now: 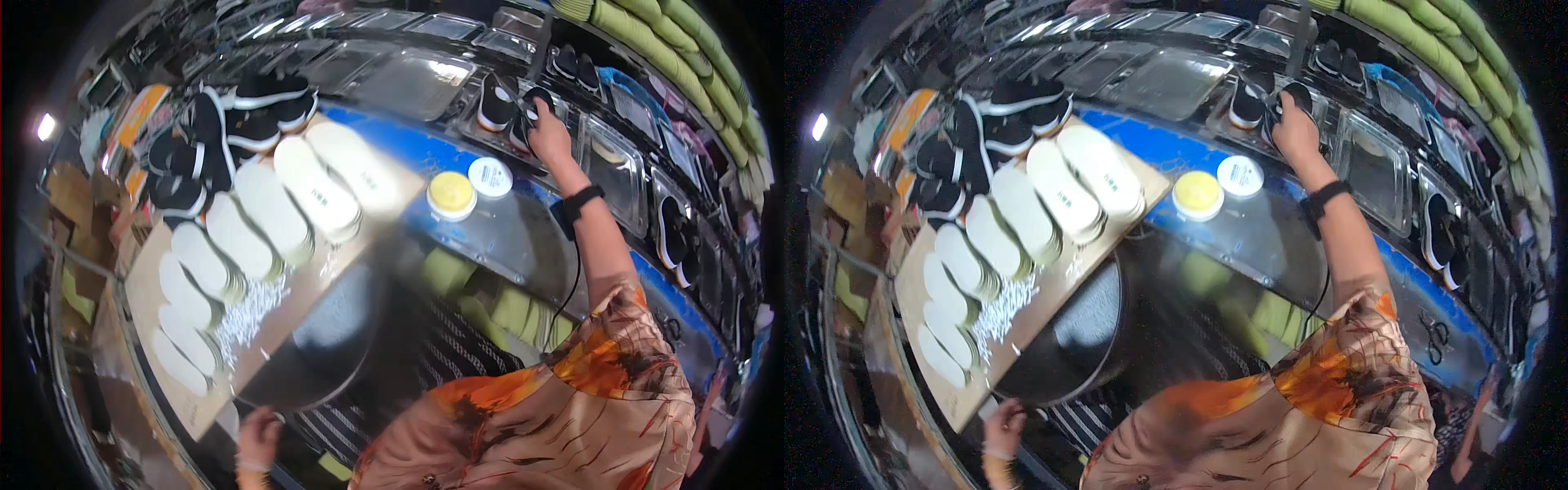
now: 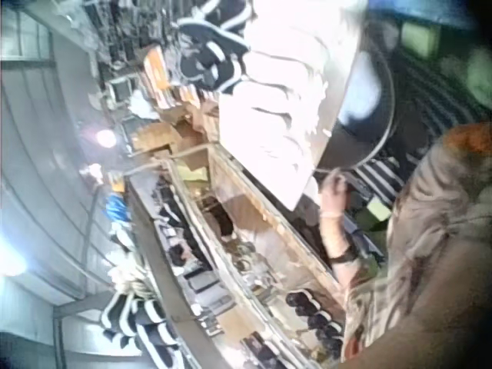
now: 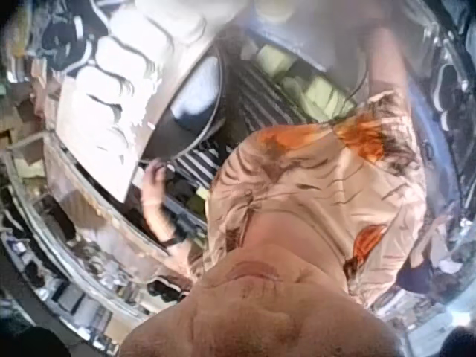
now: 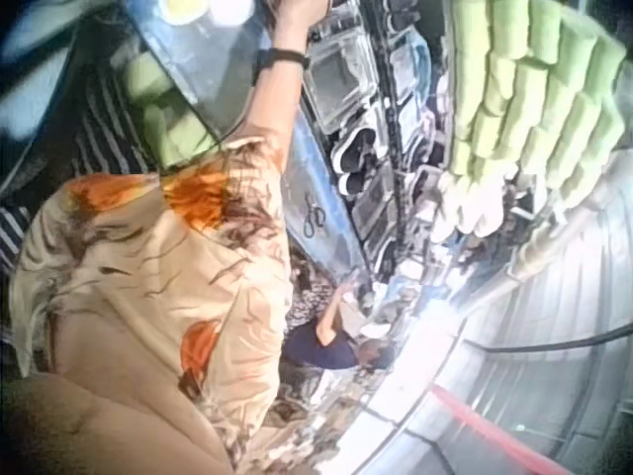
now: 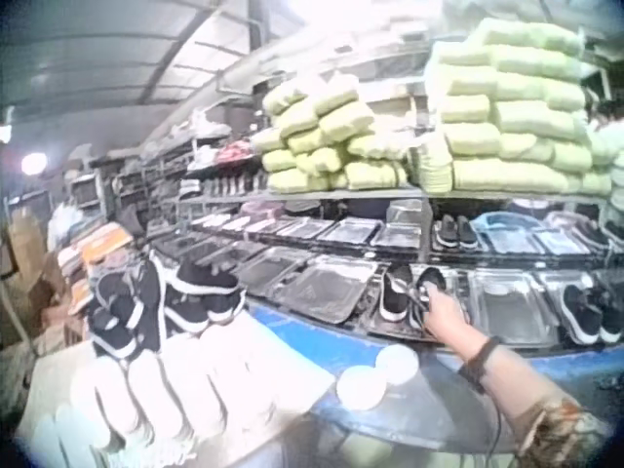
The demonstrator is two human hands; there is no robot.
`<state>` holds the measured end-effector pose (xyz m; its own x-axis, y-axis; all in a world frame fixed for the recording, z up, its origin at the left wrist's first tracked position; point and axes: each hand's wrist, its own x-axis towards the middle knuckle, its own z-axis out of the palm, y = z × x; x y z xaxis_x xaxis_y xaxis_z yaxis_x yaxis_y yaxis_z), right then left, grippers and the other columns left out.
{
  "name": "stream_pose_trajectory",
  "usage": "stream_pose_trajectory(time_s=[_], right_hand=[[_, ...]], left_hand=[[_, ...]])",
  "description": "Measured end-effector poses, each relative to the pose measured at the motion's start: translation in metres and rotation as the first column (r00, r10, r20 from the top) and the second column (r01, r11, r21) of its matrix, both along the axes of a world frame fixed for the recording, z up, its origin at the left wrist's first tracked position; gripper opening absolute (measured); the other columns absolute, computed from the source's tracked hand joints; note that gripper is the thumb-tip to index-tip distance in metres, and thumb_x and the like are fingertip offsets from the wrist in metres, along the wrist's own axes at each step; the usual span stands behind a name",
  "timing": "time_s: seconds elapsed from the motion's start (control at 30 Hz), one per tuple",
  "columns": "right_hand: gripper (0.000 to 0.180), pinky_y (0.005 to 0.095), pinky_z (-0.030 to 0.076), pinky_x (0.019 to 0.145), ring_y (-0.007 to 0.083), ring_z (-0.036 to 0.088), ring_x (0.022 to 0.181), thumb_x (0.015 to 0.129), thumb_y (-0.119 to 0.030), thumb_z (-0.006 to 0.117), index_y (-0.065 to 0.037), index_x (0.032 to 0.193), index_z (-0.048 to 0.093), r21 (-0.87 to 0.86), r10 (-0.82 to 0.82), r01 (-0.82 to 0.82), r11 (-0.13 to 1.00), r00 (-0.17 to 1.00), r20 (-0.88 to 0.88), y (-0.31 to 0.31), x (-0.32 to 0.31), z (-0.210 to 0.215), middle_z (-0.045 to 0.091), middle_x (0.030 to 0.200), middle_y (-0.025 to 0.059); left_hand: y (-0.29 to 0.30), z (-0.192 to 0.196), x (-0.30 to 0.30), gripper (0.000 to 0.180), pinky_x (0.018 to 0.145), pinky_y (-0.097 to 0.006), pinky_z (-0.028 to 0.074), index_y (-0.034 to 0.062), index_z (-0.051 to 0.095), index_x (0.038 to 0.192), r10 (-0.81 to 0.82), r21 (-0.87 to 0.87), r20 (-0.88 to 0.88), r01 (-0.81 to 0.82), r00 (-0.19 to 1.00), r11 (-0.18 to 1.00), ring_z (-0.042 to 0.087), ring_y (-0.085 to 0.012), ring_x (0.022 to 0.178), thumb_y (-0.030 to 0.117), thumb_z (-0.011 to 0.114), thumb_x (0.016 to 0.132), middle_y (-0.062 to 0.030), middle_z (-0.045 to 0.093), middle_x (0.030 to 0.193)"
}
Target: Trimming excess material from shoe soles with scissors and inserting insoles.
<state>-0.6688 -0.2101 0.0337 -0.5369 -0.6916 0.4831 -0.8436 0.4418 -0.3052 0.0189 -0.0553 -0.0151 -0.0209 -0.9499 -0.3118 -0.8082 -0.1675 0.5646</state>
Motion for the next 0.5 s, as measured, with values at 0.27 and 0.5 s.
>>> stream_pose_trajectory(time_s=[0.27, 0.5], right_hand=[[0.072, 0.0479, 0.047, 0.082, 0.0417, 0.060, 0.093, 0.076, -0.002, 0.047, -0.016, 0.142, 0.025, 0.066, 0.142, -0.144, 0.987, 0.989, 0.032, -0.117, -0.048, -0.036, 0.061, 0.106, 0.0245], [0.065, 0.0434, 0.042, 0.092, 0.0390, 0.053, 0.111, 0.082, -0.025, 0.058, -0.017, 0.141, 0.031, 0.125, 0.219, -0.244, 0.962, 0.958, 0.183, -0.156, -0.130, -0.108, 0.052, 0.127, 0.0207]], left_hand=[[-0.041, -0.036, -0.161, 0.028, 0.079, -0.041, 0.050, 0.0030, 0.060, 0.107, -0.535, -0.044, 0.067, 0.538, 0.842, 0.842, 0.060, -0.0368, 0.093, 0.016, 0.061, 0.082, -0.0204, 0.062, 0.099], [-0.035, -0.034, -0.167, 0.032, 0.086, -0.042, 0.048, 0.0078, 0.058, 0.115, -0.377, -0.007, 0.219, 0.388, 0.900, 0.922, 0.058, -0.0350, 0.100, 0.019, 0.056, 0.085, -0.0160, 0.060, 0.112]])
